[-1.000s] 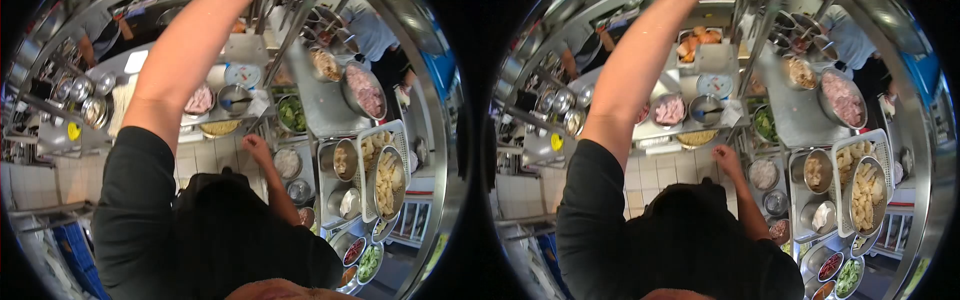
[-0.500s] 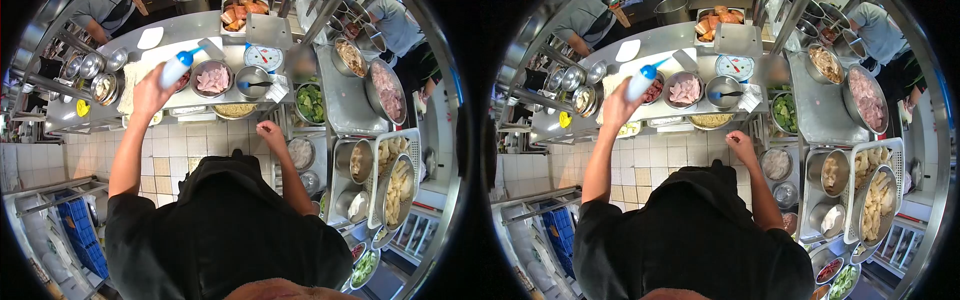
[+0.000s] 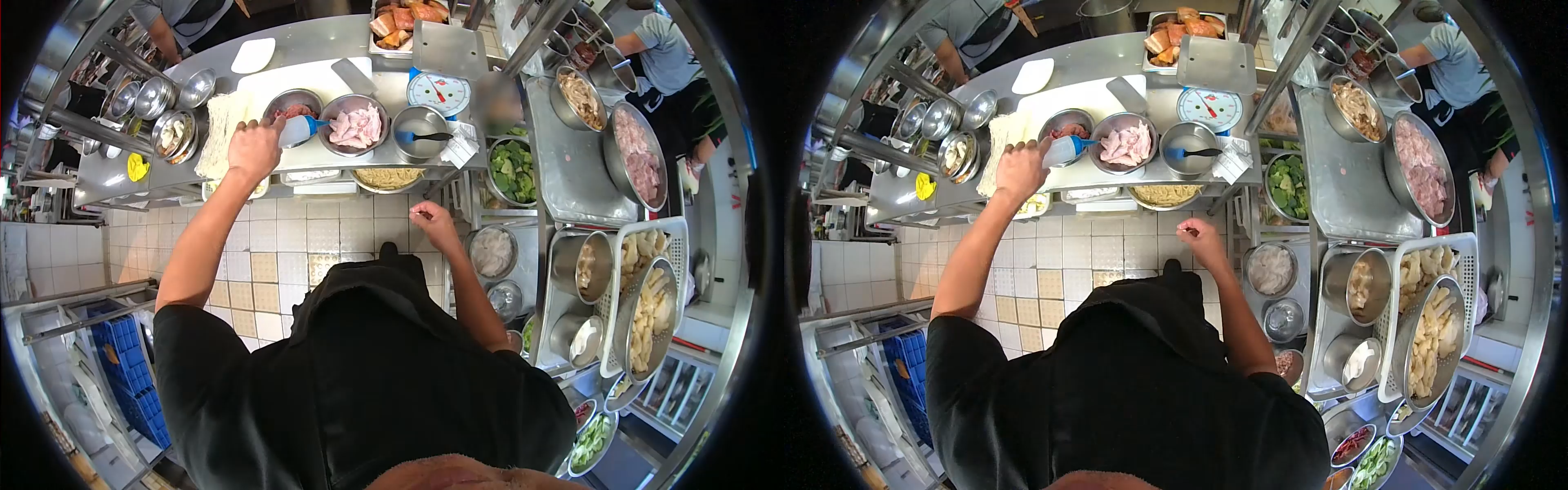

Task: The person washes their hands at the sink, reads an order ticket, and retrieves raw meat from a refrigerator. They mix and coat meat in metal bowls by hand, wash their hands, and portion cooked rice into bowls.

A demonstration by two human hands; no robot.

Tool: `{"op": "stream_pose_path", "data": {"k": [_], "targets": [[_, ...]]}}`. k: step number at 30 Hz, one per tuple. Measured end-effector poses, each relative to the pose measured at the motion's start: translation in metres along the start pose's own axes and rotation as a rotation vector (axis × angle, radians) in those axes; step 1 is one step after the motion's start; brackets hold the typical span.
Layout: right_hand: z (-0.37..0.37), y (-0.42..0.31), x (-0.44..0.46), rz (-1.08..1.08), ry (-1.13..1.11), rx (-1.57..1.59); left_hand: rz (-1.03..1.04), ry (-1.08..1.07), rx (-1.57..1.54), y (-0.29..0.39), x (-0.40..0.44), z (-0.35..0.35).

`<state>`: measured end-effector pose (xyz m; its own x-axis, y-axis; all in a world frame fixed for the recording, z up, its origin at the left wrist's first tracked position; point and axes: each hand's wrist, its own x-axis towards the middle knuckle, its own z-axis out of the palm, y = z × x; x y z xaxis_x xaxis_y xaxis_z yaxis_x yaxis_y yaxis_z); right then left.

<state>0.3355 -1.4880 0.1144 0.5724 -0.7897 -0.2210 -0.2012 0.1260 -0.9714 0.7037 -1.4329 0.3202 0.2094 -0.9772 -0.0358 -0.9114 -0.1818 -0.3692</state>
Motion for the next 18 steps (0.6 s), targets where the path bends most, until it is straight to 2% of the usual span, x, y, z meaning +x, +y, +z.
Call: {"op": "stream_pose_path", "data": {"k": [8, 12, 16, 18], "targets": [[-0.01, 0.003, -0.006, -0.015, 0.047, 0.004, 0.025, 0.024, -0.099, -0.002, -0.01, -0.012], [-0.015, 0.013, -0.006, -0.009, 0.056, 0.015, -0.12, 0.031, -0.174, -0.011, -0.015, -0.006], [-0.016, 0.012, -0.006, -0.026, 0.042, -0.032, -0.11, 0.014, -0.197, -0.001, -0.026, 0.003], [-0.017, 0.009, -0.008, -0.012, 0.041, -0.02, -0.131, 0.08, -0.276, 0.002, -0.035, 0.007]]}}
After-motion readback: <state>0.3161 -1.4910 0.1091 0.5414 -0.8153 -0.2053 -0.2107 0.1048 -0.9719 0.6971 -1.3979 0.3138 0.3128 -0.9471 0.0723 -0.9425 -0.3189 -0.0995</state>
